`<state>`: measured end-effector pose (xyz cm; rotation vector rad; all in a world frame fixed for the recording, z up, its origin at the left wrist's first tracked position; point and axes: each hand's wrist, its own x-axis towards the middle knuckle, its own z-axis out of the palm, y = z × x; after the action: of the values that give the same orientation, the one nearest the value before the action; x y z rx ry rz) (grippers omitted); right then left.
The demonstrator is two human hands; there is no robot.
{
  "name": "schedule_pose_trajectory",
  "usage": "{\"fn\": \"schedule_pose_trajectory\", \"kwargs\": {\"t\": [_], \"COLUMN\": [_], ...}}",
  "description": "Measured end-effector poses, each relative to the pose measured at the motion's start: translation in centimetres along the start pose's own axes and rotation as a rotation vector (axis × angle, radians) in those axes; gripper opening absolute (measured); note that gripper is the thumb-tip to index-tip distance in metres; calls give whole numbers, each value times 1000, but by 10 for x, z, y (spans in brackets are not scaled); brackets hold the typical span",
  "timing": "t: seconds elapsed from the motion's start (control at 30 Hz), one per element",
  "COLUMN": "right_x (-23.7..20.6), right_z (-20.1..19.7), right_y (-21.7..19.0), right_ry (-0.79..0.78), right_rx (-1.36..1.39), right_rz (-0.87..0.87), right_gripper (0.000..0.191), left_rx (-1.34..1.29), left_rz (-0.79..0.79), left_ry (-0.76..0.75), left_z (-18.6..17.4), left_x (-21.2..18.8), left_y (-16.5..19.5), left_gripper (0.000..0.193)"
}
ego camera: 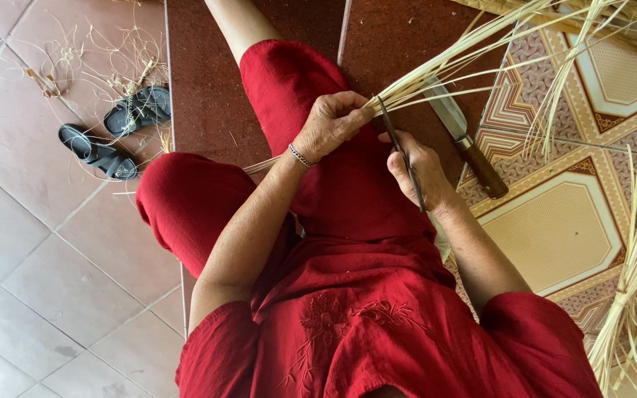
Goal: The person sits on the tiled floor and trims the ends of dried palm or sedge stalks with scissors and a knife, then aligns a bundle of stalks and ties it together with string, setting the finished bundle aside.
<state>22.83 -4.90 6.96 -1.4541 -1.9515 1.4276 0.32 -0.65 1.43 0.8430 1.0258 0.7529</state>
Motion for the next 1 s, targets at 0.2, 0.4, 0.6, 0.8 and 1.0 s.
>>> {"fn": "schedule_pose_trajectory", "kwargs": {"t": [0.2,0.4,0.6,0.8,1.0], "right_x": [-1,-5,-8,-8,-8], "right_z": [6,4,14,21,29], "right_y": [-2,0,6,14,30], "right_ry": [4,16,71,111,182], "right_rx": [9,60,-4,-3,-6], "right_rz": [45,-9,-8,-45,-176], "right_gripper": [108,102,85,59,46], "left_rx": [73,149,223,297,296], "left_rz": [20,37,72,93,37], "left_ry": [-8,-14,-12,-25,-26], "left_z": [1,3,5,4,4], "left_x": [1,0,2,2,6], "left_y": [3,3,-2,-6,-5], "left_gripper": [23,21,19,18,18]}}
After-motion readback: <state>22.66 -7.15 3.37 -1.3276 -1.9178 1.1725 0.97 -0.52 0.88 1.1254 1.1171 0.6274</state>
